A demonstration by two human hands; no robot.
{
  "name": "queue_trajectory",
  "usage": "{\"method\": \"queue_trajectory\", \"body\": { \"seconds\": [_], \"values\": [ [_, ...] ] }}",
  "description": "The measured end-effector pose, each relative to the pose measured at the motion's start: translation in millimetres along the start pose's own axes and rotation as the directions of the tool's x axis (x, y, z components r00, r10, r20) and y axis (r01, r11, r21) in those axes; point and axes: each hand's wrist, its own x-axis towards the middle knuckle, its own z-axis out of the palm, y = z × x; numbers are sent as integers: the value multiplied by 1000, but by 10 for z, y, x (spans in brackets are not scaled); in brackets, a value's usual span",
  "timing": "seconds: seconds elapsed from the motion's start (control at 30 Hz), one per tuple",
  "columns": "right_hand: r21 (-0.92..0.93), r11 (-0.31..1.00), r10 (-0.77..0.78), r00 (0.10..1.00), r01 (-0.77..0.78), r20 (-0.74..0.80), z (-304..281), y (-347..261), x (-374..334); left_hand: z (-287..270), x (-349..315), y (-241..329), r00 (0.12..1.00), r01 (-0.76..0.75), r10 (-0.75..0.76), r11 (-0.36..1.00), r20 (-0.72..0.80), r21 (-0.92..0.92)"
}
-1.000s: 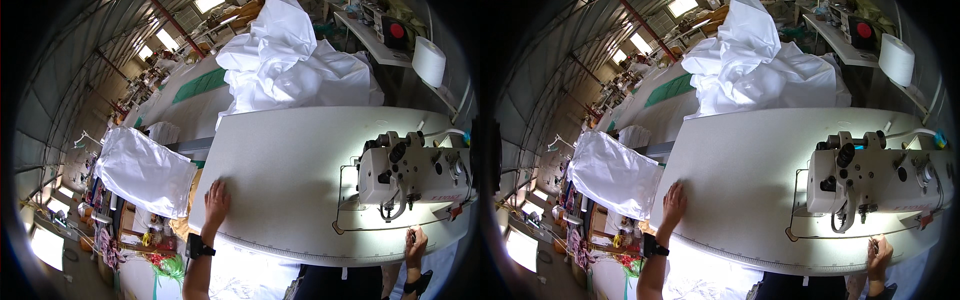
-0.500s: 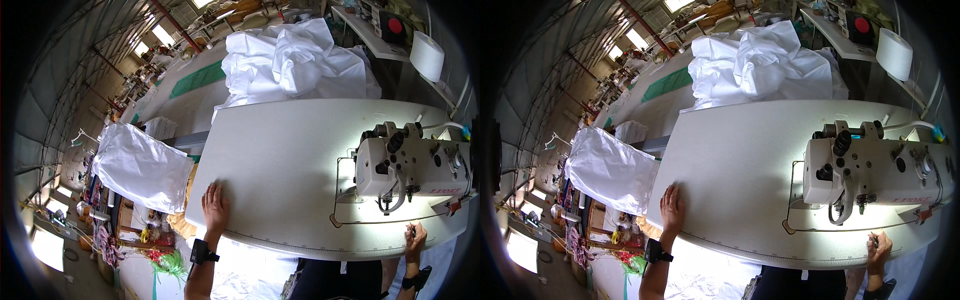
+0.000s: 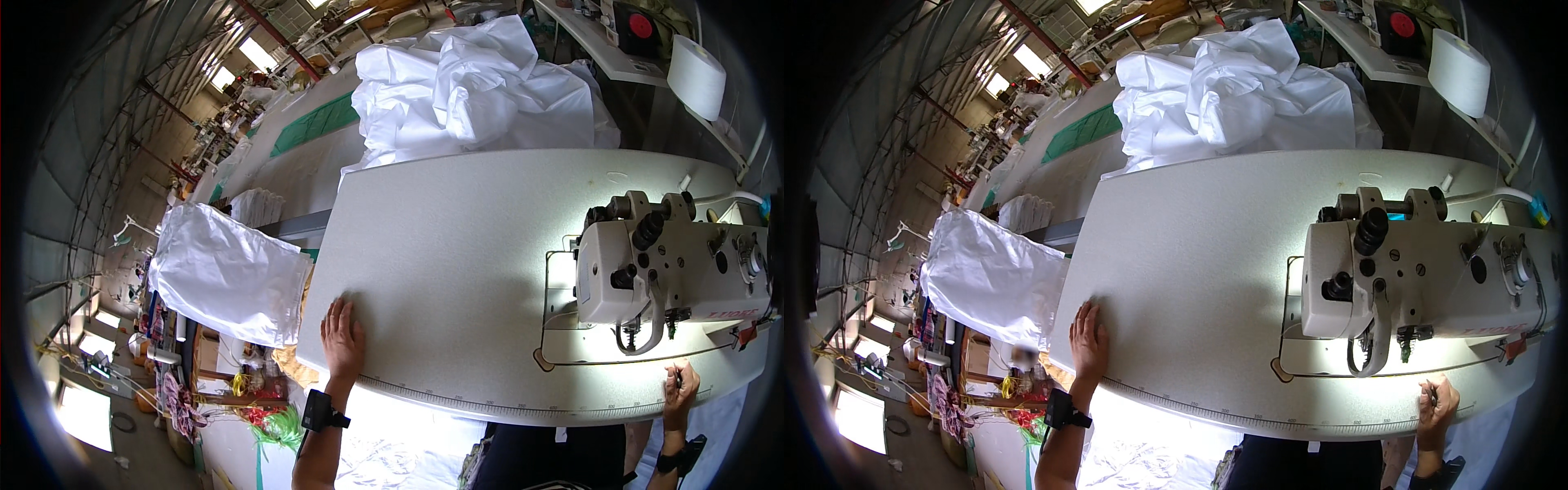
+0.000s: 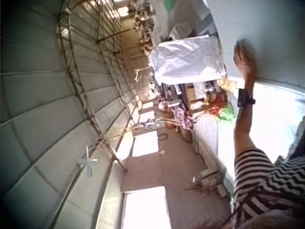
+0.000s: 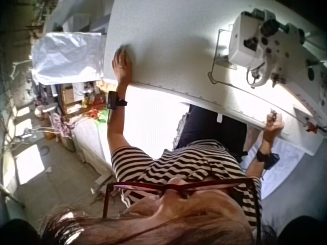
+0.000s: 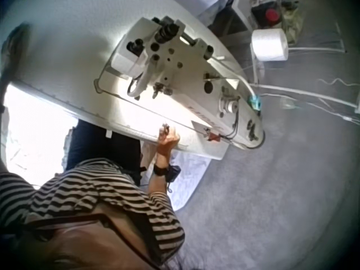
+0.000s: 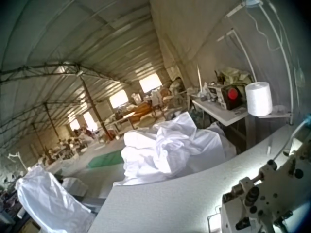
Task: The person is sewing large white plastic sheets together using an industrial sewing machine.
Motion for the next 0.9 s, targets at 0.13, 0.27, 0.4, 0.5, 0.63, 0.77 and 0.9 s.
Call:
{"method": "queue_trajectory", "body": {
  "seconds": [0.13, 0.27, 0.4, 0.5, 0.63, 0.77, 0.9],
  "values": [
    [16, 1000, -23, 1000, 23, -2, 2, 7, -3, -10, -9, -6, 1000, 3, -3, 1000, 10, 19],
    [-5, 1000, -16, 1000, 16, 3, 8, 21, -13, -54, -16, -1, 1000, 22, -22, 1000, 20, 17],
    [-38, 997, -67, 996, 65, -67, 50, 0, 5, -53, -9, 20, 998, 50, -50, 999, 31, 1],
    [-18, 999, -41, 998, 41, -45, 36, 25, 4, -52, -4, 27, 999, 40, -40, 999, 20, -3],
    [-28, 999, -33, 998, 32, -53, 32, 21, 18, -54, -18, 31, 999, 40, -40, 999, 5, -1],
    [-43, 996, -78, 995, 75, -55, 25, -14, 43, -35, -38, 0, 999, 27, -28, 1000, -28, -15],
    [-131, 990, 25, 989, -44, -149, 116, -251, 130, -92, -71, -37, 997, 26, -29, 999, -68, -41]
  ]
}}
